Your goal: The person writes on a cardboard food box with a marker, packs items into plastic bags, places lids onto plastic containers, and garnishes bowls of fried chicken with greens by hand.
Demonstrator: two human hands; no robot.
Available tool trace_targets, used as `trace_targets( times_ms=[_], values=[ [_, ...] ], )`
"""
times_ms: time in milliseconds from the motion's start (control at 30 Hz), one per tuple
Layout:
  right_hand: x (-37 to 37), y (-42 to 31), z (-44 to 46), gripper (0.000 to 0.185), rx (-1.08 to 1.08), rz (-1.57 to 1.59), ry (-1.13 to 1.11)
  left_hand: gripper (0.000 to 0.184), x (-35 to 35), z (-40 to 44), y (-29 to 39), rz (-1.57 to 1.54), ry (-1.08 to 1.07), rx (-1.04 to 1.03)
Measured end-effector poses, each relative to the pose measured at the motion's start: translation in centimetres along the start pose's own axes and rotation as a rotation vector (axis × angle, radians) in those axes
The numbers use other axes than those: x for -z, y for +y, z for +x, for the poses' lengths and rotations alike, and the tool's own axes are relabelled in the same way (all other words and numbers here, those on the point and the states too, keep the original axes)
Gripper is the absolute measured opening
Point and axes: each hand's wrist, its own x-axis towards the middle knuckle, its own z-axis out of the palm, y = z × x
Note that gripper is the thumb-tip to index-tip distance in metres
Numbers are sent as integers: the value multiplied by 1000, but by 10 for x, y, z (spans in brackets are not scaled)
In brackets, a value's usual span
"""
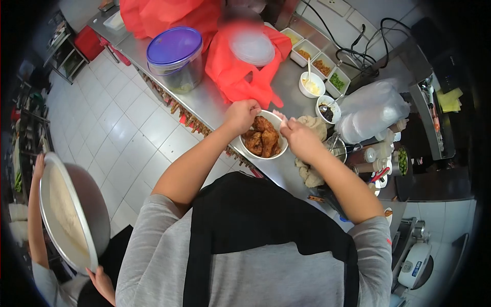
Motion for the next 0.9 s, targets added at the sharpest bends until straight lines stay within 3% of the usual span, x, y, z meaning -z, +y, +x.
trace_targets(
  times_ms=[67,167,200,267,400,467,567,667,733,767,833,900],
  values=[
    [-2,-1,-13,16,-137,32,-15,14,0,1,-2,-18,31,-13],
    [23,6,-24,16,-290,526,-208,13,-5,5,-6,17,184,12],
    [26,11,-31,16,-408,591,-181,12,-7,5,-7,40,248,30],
    [29,24,-50,17,-643,718,-126,12,6,-2,-1,213,219,-180],
    [24,18,-60,17,-584,611,245,12,21,12,58,219,-71,-601],
    [26,7,-55,16,-517,588,232,20,-5,35,75,230,-262,-889],
    [20,-6,-56,14,-455,532,249,16,-40,57,90,471,-747,-847],
    [4,-18,-68,13,-492,578,285,11,-46,63,94,565,-839,-880],
    [-1,-26,-77,12,-615,688,276,9,-44,63,91,560,-804,-796],
    [1,-26,-85,13,-729,968,159,8,-40,66,88,562,-784,-757],
    [-18,-22,-101,12,-766,1062,304,7,-39,86,56,523,-640,-762],
    [-20,-24,-107,13,-819,1066,531,10,-32,106,32,506,-457,-633]
  ],
)
